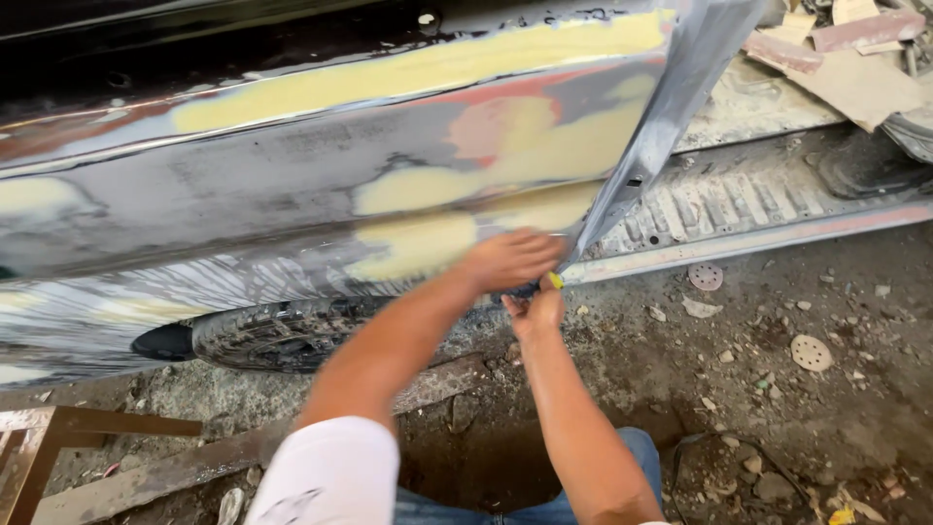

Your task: The person sands the surface of a car door using a sanding block and a yellow sponge. They repeatedly dip the tools into a green bucket of water to wet them before continuing to sand the door panel, which has patches of filler applied.

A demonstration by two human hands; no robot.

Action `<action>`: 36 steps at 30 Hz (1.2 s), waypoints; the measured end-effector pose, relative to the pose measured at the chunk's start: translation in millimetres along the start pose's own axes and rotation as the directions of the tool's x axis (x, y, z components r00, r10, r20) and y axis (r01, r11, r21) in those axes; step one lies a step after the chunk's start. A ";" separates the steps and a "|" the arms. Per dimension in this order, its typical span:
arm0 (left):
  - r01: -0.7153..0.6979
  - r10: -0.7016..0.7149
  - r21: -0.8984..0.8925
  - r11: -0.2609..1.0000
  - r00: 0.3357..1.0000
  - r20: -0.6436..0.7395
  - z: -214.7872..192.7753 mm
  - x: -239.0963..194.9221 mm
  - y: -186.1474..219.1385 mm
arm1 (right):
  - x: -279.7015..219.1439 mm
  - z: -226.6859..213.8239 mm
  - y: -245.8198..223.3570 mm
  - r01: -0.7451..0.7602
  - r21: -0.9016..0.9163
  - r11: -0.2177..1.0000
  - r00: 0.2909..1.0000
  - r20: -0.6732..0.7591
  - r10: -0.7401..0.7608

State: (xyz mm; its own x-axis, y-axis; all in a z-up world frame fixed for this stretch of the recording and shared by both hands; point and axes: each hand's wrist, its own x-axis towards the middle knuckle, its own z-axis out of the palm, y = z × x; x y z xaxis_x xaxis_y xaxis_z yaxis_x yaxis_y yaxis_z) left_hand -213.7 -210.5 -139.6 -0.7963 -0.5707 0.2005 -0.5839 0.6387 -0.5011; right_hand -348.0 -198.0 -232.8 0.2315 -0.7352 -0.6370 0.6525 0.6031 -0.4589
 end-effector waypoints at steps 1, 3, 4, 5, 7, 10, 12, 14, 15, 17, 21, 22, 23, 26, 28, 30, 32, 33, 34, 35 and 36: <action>0.002 -0.002 0.009 1.000 1.000 0.002 -12.8 15.3 -0.3 | -0.3 3.3 -4.9 0.000 0.000 1.000 1.000 0.010 0.000; 0.010 -0.020 0.099 0.995 0.995 0.103 -36.1 43.8 7.1 | -3.4 2.4 -10.7 -0.015 -0.029 0.999 1.000 -0.019 0.015; 0.015 -0.025 0.093 0.996 0.994 0.110 -29.9 15.1 5.0 | -1.0 2.9 -6.8 -0.025 -0.033 0.999 0.999 -0.022 0.024; 0.022 -0.028 0.058 0.998 0.993 0.115 -22.9 -11.4 3.8 | 1.9 1.6 -4.5 0.012 -0.034 0.999 1.000 0.003 -0.012; 0.031 -0.033 0.022 0.999 0.992 0.121 -46.1 -87.8 -8.8 | 16.8 -2.2 8.2 0.048 -0.035 0.998 0.999 0.028 -0.047; -0.067 0.065 -0.024 0.997 0.714 0.697 -125.1 -203.2 -28.2 | 37.6 -9.6 36.5 -0.014 0.049 0.999 0.999 -0.035 0.016; 0.069 -0.058 0.007 0.998 0.780 0.623 -133.8 -264.3 -34.1 | 37.6 4.8 46.7 -0.071 0.052 0.996 0.997 0.030 0.069; -0.010 -0.027 0.058 0.998 0.801 0.599 -131.2 -248.1 -31.7 | 19.0 12.0 48.3 -0.077 0.037 0.996 0.997 -0.020 0.078; -0.098 0.013 0.119 0.988 0.819 0.574 -129.2 -237.0 -36.4 | 12.2 19.6 45.7 -0.076 0.036 0.996 0.995 -0.065 0.078; -0.091 0.029 0.121 0.988 0.898 0.438 -93.0 -165.3 -31.6 | -12.5 31.8 31.3 -0.029 0.010 1.000 0.997 -0.077 0.030; 0.109 -0.082 0.135 0.985 0.978 -0.194 -45.0 11.2 -15.4 | -21.0 28.6 10.2 0.110 0.040 0.993 0.994 0.015 -0.110; 0.112 -0.085 0.130 0.985 0.977 -0.196 -48.1 26.9 -12.2 | -8.0 16.3 12.3 0.110 0.036 0.993 0.994 0.010 -0.111; 0.103 -0.085 0.095 0.990 0.980 -0.177 -51.9 41.3 -12.4 | 6.1 7.8 15.2 0.158 0.063 0.985 0.983 0.079 -0.163; 0.067 -0.060 0.068 0.995 0.993 -0.101 -74.4 1.2 -25.3 | -48.1 43.5 -14.5 0.202 0.054 0.978 0.978 0.041 -0.204; 0.038 -0.035 0.070 0.997 0.999 -0.041 -86.7 -80.7 -41.3 | -84.6 72.6 -33.2 0.193 0.016 0.981 0.979 -0.071 -0.191; 0.119 -0.124 -0.060 0.991 0.989 -0.084 -109.9 -182.5 -47.6 | -94.4 77.6 -32.3 0.364 -0.073 0.928 0.917 -0.147 -0.371; 0.199 -0.198 -0.014 0.980 0.977 0.078 -126.6 -239.4 -33.8 | -71.7 74.6 -25.6 0.497 -0.013 0.868 0.867 -0.051 -0.496; 0.268 -0.271 0.046 0.962 0.935 0.230 -135.4 -266.1 -29.9 | -60.8 74.8 -24.8 0.614 0.062 0.787 0.786 0.037 -0.617; 0.264 -0.267 0.046 0.964 0.937 0.226 -144.7 -231.2 -38.8 | -51.6 70.2 -24.4 0.619 0.064 0.783 0.783 0.035 -0.621; 0.138 -0.205 0.178 0.974 0.872 0.445 -155.2 -198.5 -43.8 | -42.9 65.5 -22.9 0.688 0.072 0.723 0.719 0.073 -0.691; -0.012 -0.174 0.275 0.961 0.746 0.643 -166.0 -166.0 -48.9 | -34.1 60.8 -21.5 0.750 0.084 0.656 0.647 0.111 -0.754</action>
State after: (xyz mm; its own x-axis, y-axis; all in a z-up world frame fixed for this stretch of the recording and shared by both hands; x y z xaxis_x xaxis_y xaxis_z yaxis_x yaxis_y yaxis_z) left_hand -79.2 -61.3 -8.6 -0.3903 -0.8688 -0.3047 -0.5081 0.4792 -0.7157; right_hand -326.0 -204.7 -163.5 -0.2621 -0.9650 0.0023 0.6626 -0.1817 -0.7266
